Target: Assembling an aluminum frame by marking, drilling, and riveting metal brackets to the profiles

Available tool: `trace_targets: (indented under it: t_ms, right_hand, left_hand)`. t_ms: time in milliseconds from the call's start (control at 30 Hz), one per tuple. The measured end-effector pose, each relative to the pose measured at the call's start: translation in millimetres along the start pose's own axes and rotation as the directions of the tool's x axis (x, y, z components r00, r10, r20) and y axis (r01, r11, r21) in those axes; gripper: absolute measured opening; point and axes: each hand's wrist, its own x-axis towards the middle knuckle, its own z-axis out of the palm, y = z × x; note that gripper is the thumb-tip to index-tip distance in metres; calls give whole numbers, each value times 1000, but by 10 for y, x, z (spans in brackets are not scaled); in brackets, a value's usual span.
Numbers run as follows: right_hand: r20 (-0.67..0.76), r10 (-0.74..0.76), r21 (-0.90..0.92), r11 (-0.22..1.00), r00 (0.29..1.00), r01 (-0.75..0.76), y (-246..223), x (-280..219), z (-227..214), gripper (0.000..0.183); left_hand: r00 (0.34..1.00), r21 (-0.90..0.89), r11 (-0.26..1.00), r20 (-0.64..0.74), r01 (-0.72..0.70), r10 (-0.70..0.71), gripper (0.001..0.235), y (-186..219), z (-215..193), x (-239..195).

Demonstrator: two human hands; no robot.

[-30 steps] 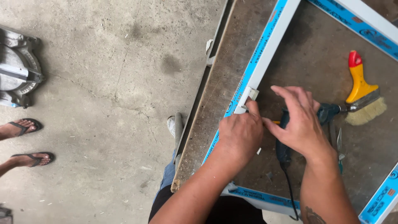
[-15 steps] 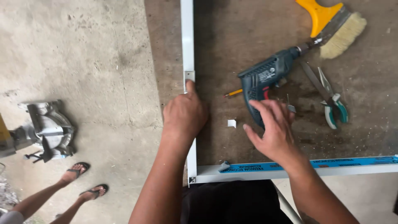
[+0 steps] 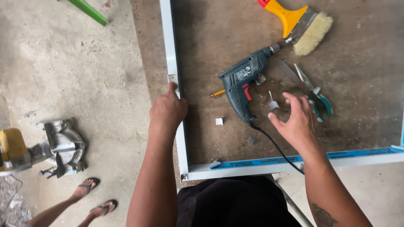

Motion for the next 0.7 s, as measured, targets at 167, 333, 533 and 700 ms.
trace_targets:
  t_ms: [167,333,533,700]
  right_hand:
    - [-18,229,-100,968,973,-229,570,-16,210,73]
    - [106,341,-179,930,934,-320,460,-12,61,83]
    - [36,375,-77,925,926,-371,787,348,-171,84]
    - [108,242,-82,969,964,-234,737,394,-472,75]
  left_hand:
    - [999,10,1000,30,29,-29,47,44,-56,30]
    - [1000,14,1000,-4,26,-26,45,35,-69,41]
    - [994,20,995,-46,98,-97,51,81,-46,121]
    - [984,24,986,-78,164,-162,51,54,16,271]
